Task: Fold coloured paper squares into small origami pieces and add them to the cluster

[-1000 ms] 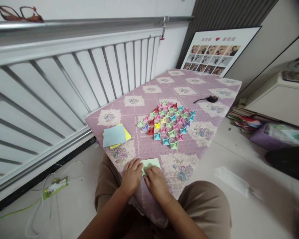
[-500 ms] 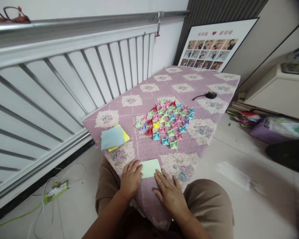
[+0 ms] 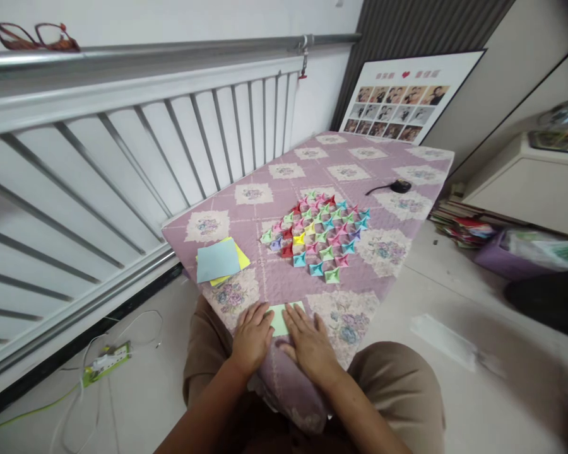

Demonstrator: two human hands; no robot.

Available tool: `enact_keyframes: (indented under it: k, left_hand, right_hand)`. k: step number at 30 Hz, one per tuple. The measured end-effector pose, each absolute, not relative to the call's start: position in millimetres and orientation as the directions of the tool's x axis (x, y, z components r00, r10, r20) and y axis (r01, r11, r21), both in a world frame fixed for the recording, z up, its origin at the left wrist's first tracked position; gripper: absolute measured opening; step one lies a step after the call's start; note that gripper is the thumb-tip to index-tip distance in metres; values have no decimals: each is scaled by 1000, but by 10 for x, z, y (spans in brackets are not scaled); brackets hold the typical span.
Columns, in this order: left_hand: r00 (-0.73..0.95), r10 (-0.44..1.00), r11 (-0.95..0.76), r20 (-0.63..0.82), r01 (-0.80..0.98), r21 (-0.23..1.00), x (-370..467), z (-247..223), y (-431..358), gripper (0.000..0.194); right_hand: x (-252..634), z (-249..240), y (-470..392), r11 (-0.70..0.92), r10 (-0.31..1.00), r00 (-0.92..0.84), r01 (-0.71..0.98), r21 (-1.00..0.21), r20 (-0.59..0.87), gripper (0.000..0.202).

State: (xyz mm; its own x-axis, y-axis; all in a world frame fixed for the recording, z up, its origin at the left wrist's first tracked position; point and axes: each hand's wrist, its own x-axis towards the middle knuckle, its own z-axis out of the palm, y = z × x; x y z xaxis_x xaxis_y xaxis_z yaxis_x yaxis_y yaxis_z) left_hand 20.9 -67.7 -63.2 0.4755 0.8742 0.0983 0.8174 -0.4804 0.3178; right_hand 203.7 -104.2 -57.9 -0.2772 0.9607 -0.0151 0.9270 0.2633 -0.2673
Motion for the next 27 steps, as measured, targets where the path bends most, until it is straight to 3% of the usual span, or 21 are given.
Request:
enact_keyframes:
  k: [5,11,16,21,27]
  left_hand:
    - [461,880,-473,118,817,330,209,-661,-681,38]
    - [472,873,-484,122,806,342,187,-621,-676,36]
    - [446,895,-423,24,830,364,182,-423,-529,34]
    - [390,906,-322,-164,887,332,223,-218,-325,26]
    - [389,883,-284,-261,888,362,216,-171,-199,22]
  right_hand:
    - [2406,-533,-1046,-23,990,51,979,-203,133,45]
    - [2010,-446,-1166,272,946,-172,883,-383,275,21]
    - [1776,-554,-1191,256,953,-145,853,-454,266,23]
    - [1823,-592,-1227,283,941,-152,841,-460,301,22]
    - [1831,-624,-1241,315,926,-154,818,-482,343,21]
